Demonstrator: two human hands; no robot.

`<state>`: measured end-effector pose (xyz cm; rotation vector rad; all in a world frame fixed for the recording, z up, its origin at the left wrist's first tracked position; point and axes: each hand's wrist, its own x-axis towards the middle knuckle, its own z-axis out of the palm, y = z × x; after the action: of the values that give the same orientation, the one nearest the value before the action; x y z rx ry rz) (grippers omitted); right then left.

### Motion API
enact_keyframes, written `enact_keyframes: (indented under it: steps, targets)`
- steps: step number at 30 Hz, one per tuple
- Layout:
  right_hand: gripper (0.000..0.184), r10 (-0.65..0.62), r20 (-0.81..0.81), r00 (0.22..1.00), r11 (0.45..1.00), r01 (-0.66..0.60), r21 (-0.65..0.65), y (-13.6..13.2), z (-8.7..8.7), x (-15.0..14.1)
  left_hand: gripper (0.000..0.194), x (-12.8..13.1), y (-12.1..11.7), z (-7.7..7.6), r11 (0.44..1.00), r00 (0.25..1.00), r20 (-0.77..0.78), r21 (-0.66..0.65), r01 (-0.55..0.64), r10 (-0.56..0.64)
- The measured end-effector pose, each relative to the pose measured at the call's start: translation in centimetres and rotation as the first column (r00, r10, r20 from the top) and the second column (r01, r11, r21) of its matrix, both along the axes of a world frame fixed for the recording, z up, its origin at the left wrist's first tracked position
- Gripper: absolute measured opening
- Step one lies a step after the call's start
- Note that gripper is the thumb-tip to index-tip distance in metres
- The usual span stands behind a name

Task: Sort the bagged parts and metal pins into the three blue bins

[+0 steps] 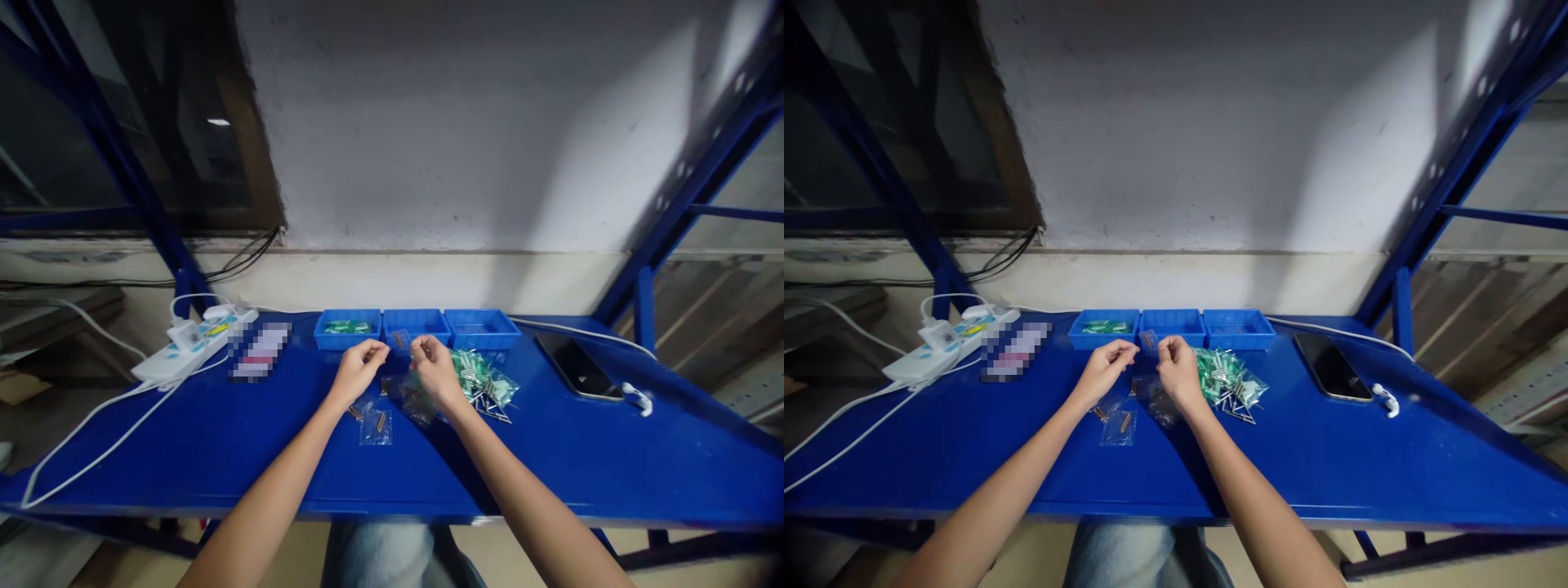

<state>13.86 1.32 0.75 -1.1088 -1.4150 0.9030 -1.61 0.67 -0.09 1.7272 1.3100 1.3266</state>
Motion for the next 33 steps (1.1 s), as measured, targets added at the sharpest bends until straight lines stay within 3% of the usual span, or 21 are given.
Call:
enact_keyframes:
  steps: [3,7,9,14,21,33]
  targets:
    - [0.016,0.1,-0.099,0.99,0.993,-0.105,-0.047,-0.17,0.09,-0.12,0.027,0.4,0.04,-0.01,0.998,0.991,0.131,-0.057,0.029,-0.021]
    - [0.018,0.162,-0.152,0.975,0.986,-0.167,-0.018,-0.23,-0.16,-0.39,0.035,0.35,-0.14,0.39,0.99,0.968,0.249,-0.134,0.046,-0.011]
    - [0.017,0.179,-0.176,0.968,0.983,-0.182,0.002,-0.2,-0.27,-0.47,0.03,0.2,-0.26,0.65,0.988,0.965,0.263,-0.146,0.043,-0.003]
    - [0.021,0.144,-0.212,0.967,0.986,-0.158,-0.053,-0.33,-0.06,-0.49,0.02,0.08,-0.32,0.88,0.99,0.976,0.22,-0.136,0.039,-0.008]
    - [0.024,0.204,-0.082,0.976,0.977,-0.208,-0.048,-0.35,-0.27,-0.69,0.018,0.4,-0.34,0.77,0.984,0.981,0.179,-0.14,0.107,-0.081]
    - [0.022,0.152,-0.072,0.986,0.986,-0.156,-0.056,-0.31,-0.15,-0.4,0.022,0.06,-0.04,0.12,0.996,0.996,-0.03,0.024,0.089,-0.089]
